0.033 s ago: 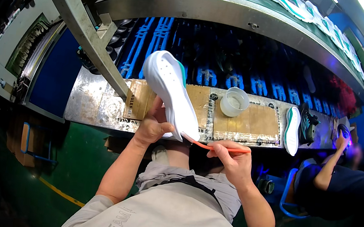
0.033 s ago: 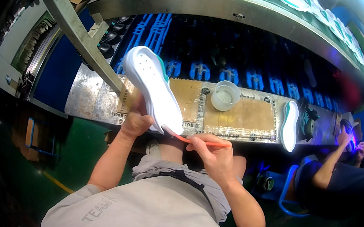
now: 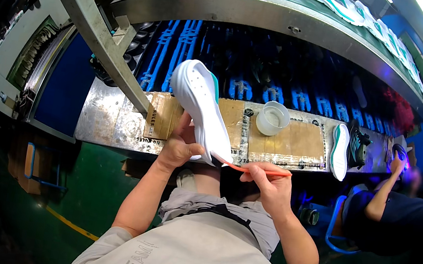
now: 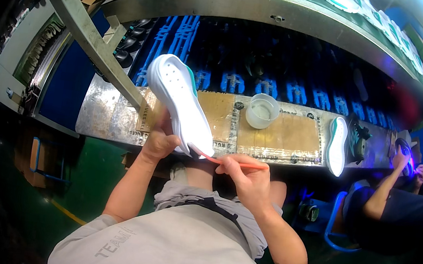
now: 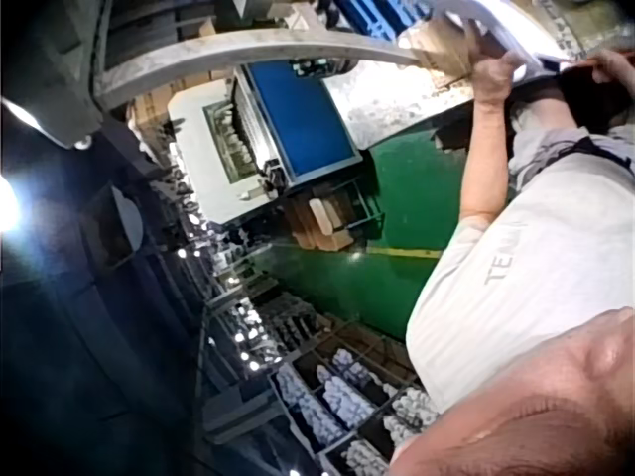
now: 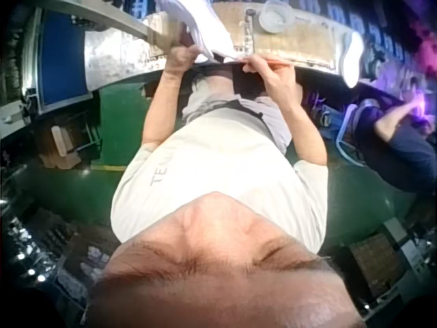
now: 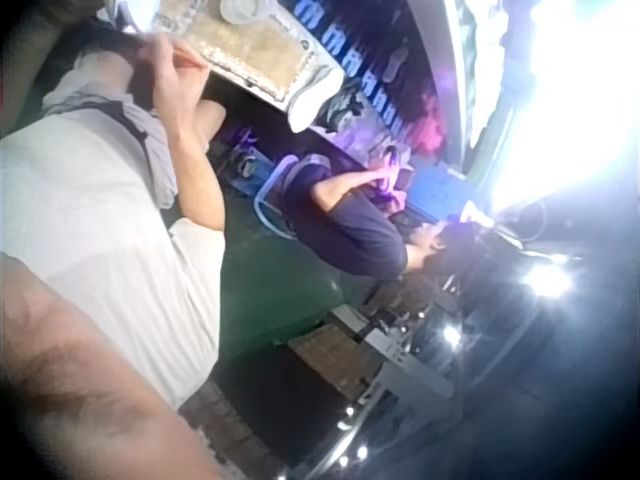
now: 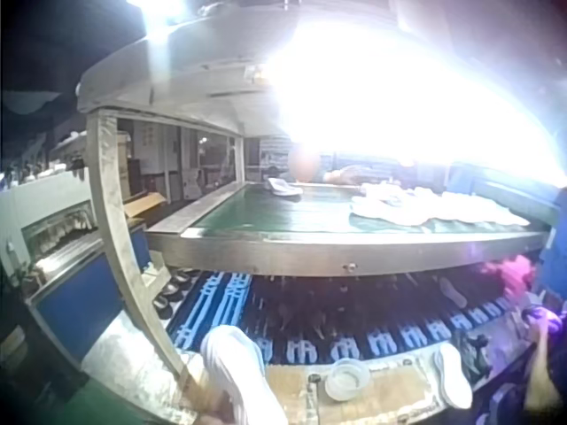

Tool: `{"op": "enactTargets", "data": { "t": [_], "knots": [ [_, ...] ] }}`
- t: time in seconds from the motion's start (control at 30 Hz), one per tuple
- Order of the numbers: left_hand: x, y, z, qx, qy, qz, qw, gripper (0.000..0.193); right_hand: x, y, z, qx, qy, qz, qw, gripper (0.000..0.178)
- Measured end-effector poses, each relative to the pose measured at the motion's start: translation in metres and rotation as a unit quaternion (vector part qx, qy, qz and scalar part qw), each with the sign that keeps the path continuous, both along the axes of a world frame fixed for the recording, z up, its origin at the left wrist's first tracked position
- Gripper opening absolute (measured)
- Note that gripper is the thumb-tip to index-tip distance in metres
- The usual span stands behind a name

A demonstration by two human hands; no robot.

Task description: The person applies liquid to shoe soles using a brush dipped in a container and tosses the soles onto an overhead conveyor belt.

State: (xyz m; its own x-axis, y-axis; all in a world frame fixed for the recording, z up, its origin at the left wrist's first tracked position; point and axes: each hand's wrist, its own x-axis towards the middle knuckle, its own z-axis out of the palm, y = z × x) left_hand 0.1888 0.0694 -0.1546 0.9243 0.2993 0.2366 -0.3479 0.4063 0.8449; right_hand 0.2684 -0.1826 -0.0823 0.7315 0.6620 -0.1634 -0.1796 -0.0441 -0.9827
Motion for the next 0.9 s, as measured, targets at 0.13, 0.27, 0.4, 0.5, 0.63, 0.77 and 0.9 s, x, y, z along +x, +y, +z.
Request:
{"op": "enactTargets", "data": {
  "t": [0.13, 0.27, 0.4, 0.5, 0.63, 0.77, 0.9],
  "knots": [
    [-0.009, -0.013, -0.008, 0.000, 0.059, -0.028, 0.998, 0.131, -0.002, 0.017, -0.016, 0.091, 0.075, -0.063, 0.991, 0.031],
    [-0.010, -0.018, -0.006, -0.005, 0.075, -0.055, 0.996, 0.132, 0.001, 0.026, -0.019, 0.131, 0.131, -0.107, 0.977, 0.031],
    [-0.032, -0.011, -0.013, -0.112, 0.187, -0.100, 0.971, 0.088, 0.025, 0.010, 0.001, 0.081, -0.050, -0.060, 0.994, 0.024],
    [-0.049, -0.004, 0.011, -0.264, 0.250, -0.201, 0.910, 0.084, 0.069, 0.003, 0.042, 0.003, -0.352, 0.172, 0.920, 0.022],
    [-0.048, -0.008, 0.028, -0.293, 0.373, -0.291, 0.831, 0.095, 0.071, 0.009, 0.066, -0.021, -0.429, 0.312, 0.847, 0.026],
    [-0.051, 0.000, 0.009, -0.388, 0.351, -0.409, 0.747, 0.086, 0.089, 0.028, 0.064, 0.005, -0.412, 0.401, 0.818, 0.026],
    [-0.055, 0.004, -0.008, -0.484, 0.281, -0.464, 0.687, 0.089, 0.111, 0.018, 0.062, -0.016, -0.438, 0.366, 0.821, 0.022]
  ]
}}
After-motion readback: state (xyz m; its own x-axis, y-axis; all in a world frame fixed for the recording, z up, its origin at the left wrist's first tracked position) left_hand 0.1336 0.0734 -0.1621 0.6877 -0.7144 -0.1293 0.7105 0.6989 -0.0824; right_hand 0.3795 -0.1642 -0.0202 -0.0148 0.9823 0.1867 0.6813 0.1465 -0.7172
